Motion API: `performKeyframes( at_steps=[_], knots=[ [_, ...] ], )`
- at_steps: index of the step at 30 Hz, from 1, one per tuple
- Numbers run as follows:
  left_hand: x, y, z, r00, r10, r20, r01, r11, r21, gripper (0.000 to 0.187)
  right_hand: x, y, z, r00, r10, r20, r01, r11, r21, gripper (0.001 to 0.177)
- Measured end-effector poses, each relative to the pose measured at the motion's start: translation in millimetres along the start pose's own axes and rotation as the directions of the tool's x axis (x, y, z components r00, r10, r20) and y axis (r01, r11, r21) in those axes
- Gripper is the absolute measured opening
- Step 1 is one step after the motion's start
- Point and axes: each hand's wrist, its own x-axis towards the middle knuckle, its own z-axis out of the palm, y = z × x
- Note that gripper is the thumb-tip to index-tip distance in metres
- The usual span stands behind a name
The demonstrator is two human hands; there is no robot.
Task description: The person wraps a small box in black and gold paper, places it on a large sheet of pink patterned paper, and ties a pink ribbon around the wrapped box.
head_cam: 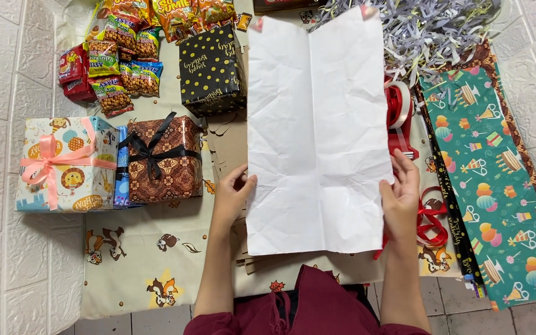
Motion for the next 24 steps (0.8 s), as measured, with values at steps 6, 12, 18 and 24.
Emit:
performKeyframes(
  at_steps=[6, 12, 18, 24],
  knots=[
    [-21, 65, -29, 0.994, -0.062, -0.094, 0.090, 0.938, 0.335, 0.042, 6, -3, -39, 0.992, 0.104, 0.068, -0.086, 0.971, -0.222, 0.044],
    [-8, 87, -23, 0.907, 0.421, -0.015, -0.367, 0.806, 0.466, 0.031, 13, -97, -16, 0.963, -0.217, 0.162, 0.269, 0.837, -0.477, 0.034],
    [75, 35, 73, 0.627, 0.708, 0.325, -0.743, 0.419, 0.522, 0.037, 55, -145, 46, 0.737, -0.529, 0.421, 0.669, 0.659, -0.344, 0.025],
    [91, 42, 128, 0.707, 0.589, 0.391, -0.654, 0.332, 0.680, 0.042, 139, -6, 115, 0.805, -0.307, 0.508, 0.544, 0.723, -0.425, 0.026]
  ],
)
